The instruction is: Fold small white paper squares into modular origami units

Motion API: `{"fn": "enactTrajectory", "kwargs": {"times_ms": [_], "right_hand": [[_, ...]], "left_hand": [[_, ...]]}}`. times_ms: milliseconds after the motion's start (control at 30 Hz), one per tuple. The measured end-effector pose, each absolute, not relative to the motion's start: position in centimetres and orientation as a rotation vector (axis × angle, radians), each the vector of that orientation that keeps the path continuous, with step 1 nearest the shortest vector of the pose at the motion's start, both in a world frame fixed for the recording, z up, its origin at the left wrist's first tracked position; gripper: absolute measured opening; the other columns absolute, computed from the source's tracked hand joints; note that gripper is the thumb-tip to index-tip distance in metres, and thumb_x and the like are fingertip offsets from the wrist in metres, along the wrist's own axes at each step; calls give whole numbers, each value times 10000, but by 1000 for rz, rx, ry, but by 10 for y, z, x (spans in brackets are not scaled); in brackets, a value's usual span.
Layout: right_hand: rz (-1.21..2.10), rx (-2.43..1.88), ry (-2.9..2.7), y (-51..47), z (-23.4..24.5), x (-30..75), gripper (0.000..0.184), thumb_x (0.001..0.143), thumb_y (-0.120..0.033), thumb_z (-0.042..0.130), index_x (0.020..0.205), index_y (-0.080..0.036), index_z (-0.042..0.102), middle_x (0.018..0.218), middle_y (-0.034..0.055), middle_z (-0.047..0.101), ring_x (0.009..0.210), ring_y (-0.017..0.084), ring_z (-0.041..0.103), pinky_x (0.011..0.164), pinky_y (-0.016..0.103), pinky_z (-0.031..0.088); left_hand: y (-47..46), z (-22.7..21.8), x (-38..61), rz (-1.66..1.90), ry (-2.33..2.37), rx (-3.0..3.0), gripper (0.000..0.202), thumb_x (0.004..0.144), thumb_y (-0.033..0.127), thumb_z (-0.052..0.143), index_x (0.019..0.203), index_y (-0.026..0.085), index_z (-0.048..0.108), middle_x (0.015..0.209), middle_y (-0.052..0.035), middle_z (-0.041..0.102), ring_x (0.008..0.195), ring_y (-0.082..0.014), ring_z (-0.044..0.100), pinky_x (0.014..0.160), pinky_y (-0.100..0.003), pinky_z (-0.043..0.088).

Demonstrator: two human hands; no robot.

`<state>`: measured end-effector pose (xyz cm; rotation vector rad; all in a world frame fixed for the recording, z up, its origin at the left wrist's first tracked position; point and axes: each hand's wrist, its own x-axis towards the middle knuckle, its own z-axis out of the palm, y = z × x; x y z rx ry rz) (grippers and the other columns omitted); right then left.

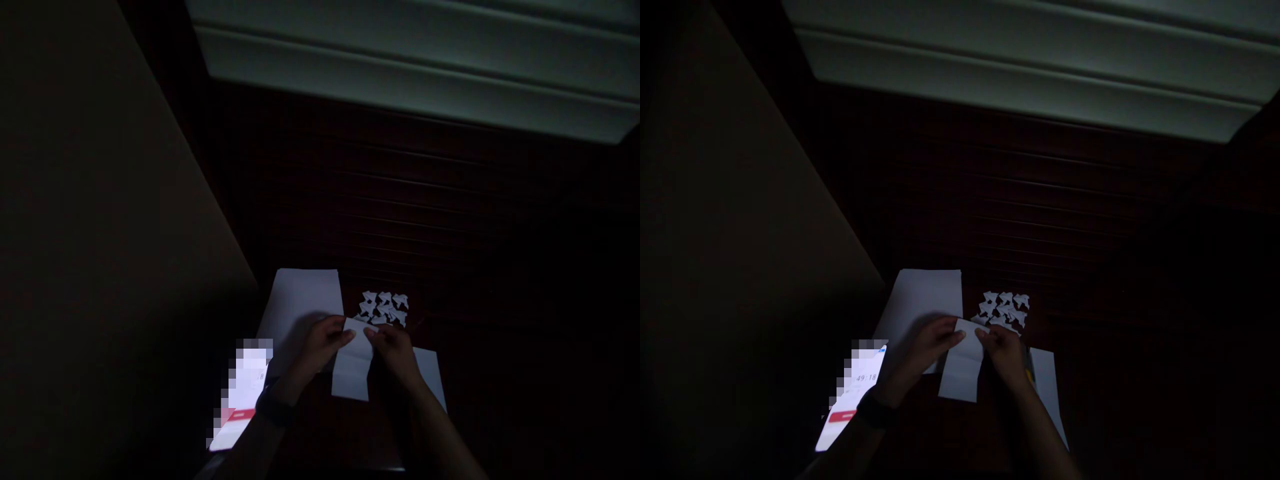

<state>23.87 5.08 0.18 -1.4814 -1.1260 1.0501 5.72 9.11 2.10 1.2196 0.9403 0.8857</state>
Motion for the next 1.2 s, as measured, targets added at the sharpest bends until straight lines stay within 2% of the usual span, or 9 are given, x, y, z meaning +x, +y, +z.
{"fn": "enactTrajectory", "kwargs": {"times_ms": [100,167,233,333,433,500,767,1000,1200], "right_hand": [[1080,-1445,-1146,50,9,234,297,700,-437,649,770,-149,631,551,-26,508,534,120,463,519,233,371],[1138,-1406,-1131,49,15,231,410,664,-417,688,975,-158,615,601,-19,558,568,137,508,556,248,401],[1247,-1368,-1137,47,19,229,486,646,-410,706,1049,-166,588,676,4,606,610,157,547,573,258,419],[1337,-1400,-1156,47,19,229,395,654,-446,682,908,-145,646,672,26,620,593,160,545,531,247,404],[1237,-1488,-1099,50,10,233,358,643,-482,672,701,-130,652,599,20,592,531,133,493,481,228,352],[1164,-1510,-1054,53,5,239,341,638,-472,683,666,-135,636,578,4,571,518,119,466,476,221,326],[1356,-1423,-1096,52,15,261,284,653,-402,708,689,-137,612,566,-31,547,500,90,442,477,204,278],[1557,-1353,-1086,49,21,266,350,641,-401,722,853,-130,661,730,40,673,606,144,570,554,234,375],[1646,-1281,-1142,45,33,268,351,659,-407,704,859,-119,686,787,65,693,652,167,606,589,254,408]], "left_hand": [[94,19,59,940,1006,1229,244,689,345,668,815,135,660,786,-69,694,731,-196,640,637,-269,492],[95,17,59,981,1059,1235,234,691,355,663,763,132,666,766,-71,696,718,-195,642,625,-261,492],[96,16,59,1042,1098,1241,238,697,362,656,750,130,668,773,-75,698,730,-197,644,635,-260,496],[96,16,59,1088,1148,1207,274,716,389,631,770,123,672,753,-79,698,696,-202,647,599,-266,508],[95,18,59,1057,1134,1121,309,738,408,605,799,112,673,759,-86,702,673,-210,652,587,-290,528],[94,21,58,1026,1097,1060,309,734,401,615,797,104,670,780,-89,705,695,-219,658,631,-317,543],[94,26,53,842,1007,1040,325,651,352,711,834,91,643,782,-96,703,625,-217,662,580,-341,554],[95,29,50,806,1004,1030,269,689,344,680,779,95,636,732,-77,695,610,-200,660,602,-344,556],[94,29,49,744,949,1023,277,689,345,681,779,87,630,734,-93,697,624,-216,668,626,-371,555]]}}
